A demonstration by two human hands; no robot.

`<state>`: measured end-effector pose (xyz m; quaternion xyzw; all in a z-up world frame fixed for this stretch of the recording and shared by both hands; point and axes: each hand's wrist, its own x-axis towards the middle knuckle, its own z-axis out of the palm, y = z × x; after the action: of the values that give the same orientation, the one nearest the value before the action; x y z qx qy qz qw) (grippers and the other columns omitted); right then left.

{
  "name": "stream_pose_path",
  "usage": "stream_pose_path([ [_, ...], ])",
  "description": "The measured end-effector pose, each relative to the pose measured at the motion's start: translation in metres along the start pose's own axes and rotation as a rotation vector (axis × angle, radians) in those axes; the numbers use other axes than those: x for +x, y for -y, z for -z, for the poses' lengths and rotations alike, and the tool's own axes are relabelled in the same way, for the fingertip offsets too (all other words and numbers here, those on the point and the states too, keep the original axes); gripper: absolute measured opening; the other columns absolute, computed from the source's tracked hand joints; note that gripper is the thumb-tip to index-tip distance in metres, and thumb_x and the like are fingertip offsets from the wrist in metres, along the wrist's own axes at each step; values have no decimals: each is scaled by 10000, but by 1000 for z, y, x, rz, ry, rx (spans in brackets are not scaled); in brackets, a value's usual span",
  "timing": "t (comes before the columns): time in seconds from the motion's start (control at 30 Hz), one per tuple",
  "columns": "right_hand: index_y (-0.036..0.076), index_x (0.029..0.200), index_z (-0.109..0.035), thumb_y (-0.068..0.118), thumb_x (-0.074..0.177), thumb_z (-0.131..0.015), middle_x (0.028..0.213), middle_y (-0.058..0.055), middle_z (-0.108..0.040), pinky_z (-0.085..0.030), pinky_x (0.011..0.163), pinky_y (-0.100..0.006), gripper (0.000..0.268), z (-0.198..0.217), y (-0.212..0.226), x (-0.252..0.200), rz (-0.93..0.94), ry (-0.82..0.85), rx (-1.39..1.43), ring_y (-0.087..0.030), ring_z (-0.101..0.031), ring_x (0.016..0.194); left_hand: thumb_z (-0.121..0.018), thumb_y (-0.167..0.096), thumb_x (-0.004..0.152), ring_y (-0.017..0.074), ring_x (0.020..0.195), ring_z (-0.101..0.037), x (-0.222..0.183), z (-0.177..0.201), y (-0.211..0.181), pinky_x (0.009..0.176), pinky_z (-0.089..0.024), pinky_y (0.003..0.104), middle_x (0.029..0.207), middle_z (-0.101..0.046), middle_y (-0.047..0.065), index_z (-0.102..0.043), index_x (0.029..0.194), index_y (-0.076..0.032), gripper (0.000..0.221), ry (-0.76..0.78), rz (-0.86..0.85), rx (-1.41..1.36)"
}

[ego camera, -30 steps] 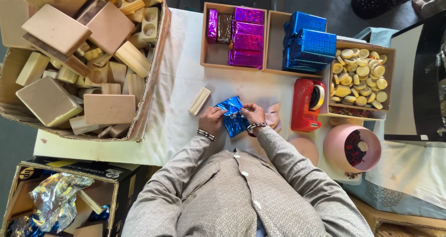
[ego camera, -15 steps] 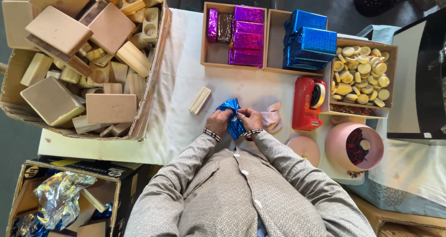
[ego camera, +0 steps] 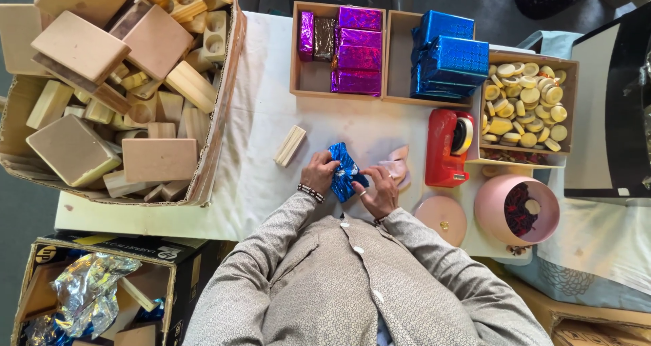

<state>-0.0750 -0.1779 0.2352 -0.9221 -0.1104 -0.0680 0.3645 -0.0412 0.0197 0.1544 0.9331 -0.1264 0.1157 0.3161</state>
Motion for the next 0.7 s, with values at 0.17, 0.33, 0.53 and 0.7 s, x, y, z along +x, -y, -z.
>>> stream_pose_path([
  [0.17, 59, 1161, -670, 232, 838, -796, 1064, -117, -697, -529, 852, -393, 388, -46, -63, -12, -112, 54, 98, -279, -671, 982, -703, -161, 853, 235, 981, -666, -1, -9, 2, 716, -581, 374, 1001, -701, 16, -776, 902, -174, 89, -45, 12, -20],
  [0.33, 84, 1037, -676, 254, 872, -801, 921, -48, -733, -574, 745, -327, 268, -76, -84, -6, -465, 104, 250, -153, -712, 802, -683, -132, 867, 241, 970, -666, -1, -33, 7, 767, -580, 386, 1031, -716, -3, -783, 954, -180, 141, -49, -24, -62],
  [0.53, 97, 955, -670, 306, 834, -856, 839, -46, -735, -546, 723, -360, 305, -60, -58, 12, -588, 92, 21, -200, -711, 769, -669, -127, 877, 246, 1001, -668, -4, -29, -1, 803, -583, 387, 1061, -700, 9, -780, 1023, -179, 191, 7, -57, -50],
  [0.7, 150, 1158, -665, 259, 705, -874, 1058, -79, -669, -532, 715, -426, 511, -39, -38, 28, -272, 122, -113, -286, -675, 914, -639, -118, 895, 260, 1179, -611, -17, -32, -7, 851, -569, 373, 1278, -661, 71, -743, 1171, -115, 295, 5, -112, 63],
])
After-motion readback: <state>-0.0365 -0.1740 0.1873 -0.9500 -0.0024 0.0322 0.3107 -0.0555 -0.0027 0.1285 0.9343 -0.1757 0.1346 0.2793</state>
